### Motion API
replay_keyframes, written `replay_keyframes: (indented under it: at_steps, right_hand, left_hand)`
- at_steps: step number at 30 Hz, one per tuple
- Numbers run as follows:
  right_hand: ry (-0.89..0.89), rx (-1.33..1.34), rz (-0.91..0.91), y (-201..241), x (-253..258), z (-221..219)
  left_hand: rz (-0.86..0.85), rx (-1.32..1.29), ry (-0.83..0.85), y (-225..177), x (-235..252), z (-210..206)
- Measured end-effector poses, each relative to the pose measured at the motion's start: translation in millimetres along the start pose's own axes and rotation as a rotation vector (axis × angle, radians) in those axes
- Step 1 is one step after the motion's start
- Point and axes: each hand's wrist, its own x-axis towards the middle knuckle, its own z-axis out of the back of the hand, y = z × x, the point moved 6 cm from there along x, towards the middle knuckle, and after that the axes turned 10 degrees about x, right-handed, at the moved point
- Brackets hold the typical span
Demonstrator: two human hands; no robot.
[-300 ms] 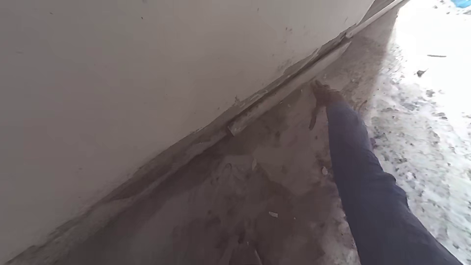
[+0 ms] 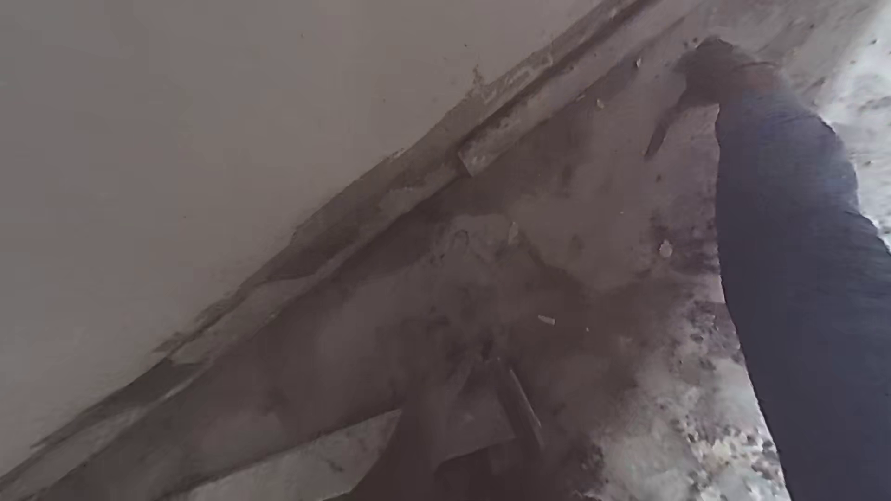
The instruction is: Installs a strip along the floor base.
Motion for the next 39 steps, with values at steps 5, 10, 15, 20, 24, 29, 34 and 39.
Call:
replay_keyframes:
  at_steps: [5, 10, 15, 20, 24, 29, 34, 39]
  right_hand:
    - [-0.298, 0.339, -0.062, -30, -28, -43]
    - [-0.425, 0.393, -0.080, 27, -134, -71]
    - [-0.430, 0.631, 0.132, 82, -315, -114]
    - [-0.242, 0.821, 0.241, 136, -466, -224]
    - [-0.086, 0.835, 0.175, 168, -486, -244]
    - [-0.200, 0.829, 0.412, 189, -481, -238]
    - [-0.033, 0.630, 0.293, 206, -477, -235]
    - [-0.082, 0.572, 0.308, 210, -478, -230]
  left_hand:
    - [0.031, -0.024, -0.021, -7, -2, 5]
    - [0.088, 0.021, 0.078, 0, -3, 2]
    - [-0.028, -0.099, 0.007, 5, -8, 0]
    - [-0.047, -0.047, 0.012, -13, -27, 19]
    - [-0.102, 0.034, -0.011, -9, -29, 18]
    - [-0.112, -0.008, 0.042, 7, -14, 1]
    - [-0.138, -0.055, -0.032, 9, -16, -2]
    - [-0.143, -0.060, -0.006, 12, -14, -4]
